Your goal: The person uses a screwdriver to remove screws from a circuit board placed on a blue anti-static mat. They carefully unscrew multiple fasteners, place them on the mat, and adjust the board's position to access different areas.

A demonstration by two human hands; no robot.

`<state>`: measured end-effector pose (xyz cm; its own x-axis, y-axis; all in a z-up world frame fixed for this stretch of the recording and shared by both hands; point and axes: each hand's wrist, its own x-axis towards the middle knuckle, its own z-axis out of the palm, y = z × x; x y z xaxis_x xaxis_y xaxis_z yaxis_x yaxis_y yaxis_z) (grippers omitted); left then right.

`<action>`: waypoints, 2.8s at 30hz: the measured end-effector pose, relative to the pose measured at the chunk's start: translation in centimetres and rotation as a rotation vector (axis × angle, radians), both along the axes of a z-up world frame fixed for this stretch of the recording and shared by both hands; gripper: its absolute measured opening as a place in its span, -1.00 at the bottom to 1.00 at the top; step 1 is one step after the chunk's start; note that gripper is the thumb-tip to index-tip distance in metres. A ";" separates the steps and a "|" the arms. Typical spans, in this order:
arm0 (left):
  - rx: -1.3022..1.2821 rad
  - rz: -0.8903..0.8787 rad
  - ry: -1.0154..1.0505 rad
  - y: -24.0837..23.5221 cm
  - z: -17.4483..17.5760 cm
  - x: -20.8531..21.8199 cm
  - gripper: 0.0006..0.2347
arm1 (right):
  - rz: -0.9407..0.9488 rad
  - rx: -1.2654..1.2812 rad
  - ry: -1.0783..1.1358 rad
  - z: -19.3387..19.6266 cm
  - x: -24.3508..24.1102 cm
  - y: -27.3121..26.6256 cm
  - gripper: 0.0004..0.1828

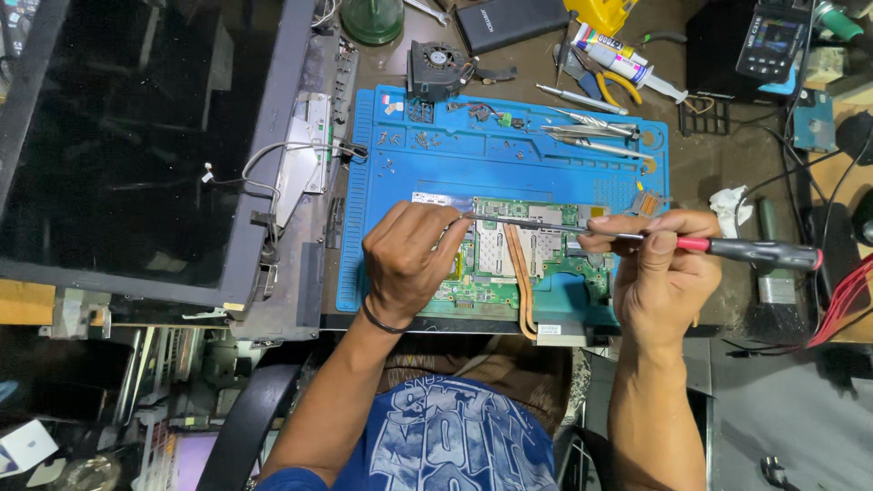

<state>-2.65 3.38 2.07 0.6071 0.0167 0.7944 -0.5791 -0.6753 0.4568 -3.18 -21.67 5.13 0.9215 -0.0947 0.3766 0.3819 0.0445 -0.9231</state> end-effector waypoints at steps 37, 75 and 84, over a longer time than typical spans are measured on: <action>0.240 -0.043 -0.020 4.2 1.5 -1.1 -0.88 | 0.154 -0.252 -0.167 4.2 0.1 4.6 -0.73; 0.198 0.235 0.548 3.7 -0.1 0.7 -0.96 | 0.144 -0.223 -0.062 0.8 1.6 5.9 -0.95; 0.177 0.299 0.500 3.4 -2.4 4.0 -0.94 | 0.143 -0.500 -0.130 1.1 3.5 7.1 -0.90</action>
